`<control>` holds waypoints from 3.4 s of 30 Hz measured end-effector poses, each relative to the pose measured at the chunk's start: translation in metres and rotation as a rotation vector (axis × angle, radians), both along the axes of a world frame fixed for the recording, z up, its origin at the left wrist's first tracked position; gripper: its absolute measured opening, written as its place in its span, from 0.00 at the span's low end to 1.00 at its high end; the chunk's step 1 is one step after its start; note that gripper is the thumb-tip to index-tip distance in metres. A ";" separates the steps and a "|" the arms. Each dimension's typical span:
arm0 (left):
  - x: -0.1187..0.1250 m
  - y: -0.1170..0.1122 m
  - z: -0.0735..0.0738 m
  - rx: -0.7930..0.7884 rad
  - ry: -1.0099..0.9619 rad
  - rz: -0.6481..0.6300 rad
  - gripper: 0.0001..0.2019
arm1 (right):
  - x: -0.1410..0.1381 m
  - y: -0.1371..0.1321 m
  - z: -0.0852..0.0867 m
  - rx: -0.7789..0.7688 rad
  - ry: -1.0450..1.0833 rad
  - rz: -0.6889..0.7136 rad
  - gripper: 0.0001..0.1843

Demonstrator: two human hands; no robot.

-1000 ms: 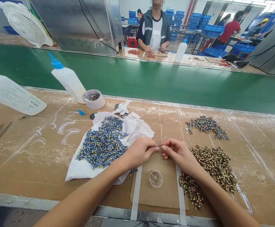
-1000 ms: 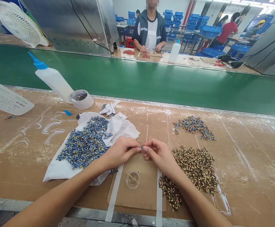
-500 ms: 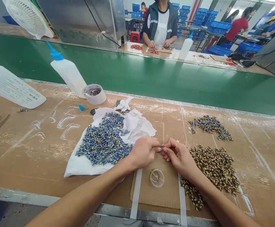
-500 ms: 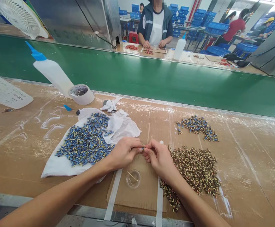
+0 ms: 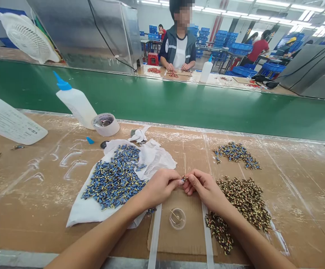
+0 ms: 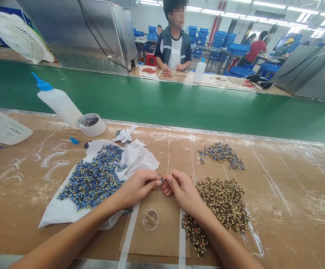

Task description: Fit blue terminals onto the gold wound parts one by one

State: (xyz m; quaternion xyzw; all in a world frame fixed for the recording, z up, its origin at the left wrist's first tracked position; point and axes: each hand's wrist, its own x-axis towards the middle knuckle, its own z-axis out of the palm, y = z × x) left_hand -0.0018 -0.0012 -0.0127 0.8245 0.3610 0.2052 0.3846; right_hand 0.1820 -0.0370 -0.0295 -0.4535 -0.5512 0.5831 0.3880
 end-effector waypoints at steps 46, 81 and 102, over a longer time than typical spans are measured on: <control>-0.067 0.037 0.035 0.160 0.269 0.377 0.16 | 0.141 0.043 0.000 0.350 -0.702 -0.778 0.18; -0.020 0.010 0.017 -0.070 0.078 0.167 0.08 | 0.001 -0.012 0.025 0.256 -0.364 0.214 0.09; -0.014 0.012 0.012 -0.084 0.102 0.164 0.09 | 0.153 0.043 -0.016 0.316 -0.837 -0.467 0.13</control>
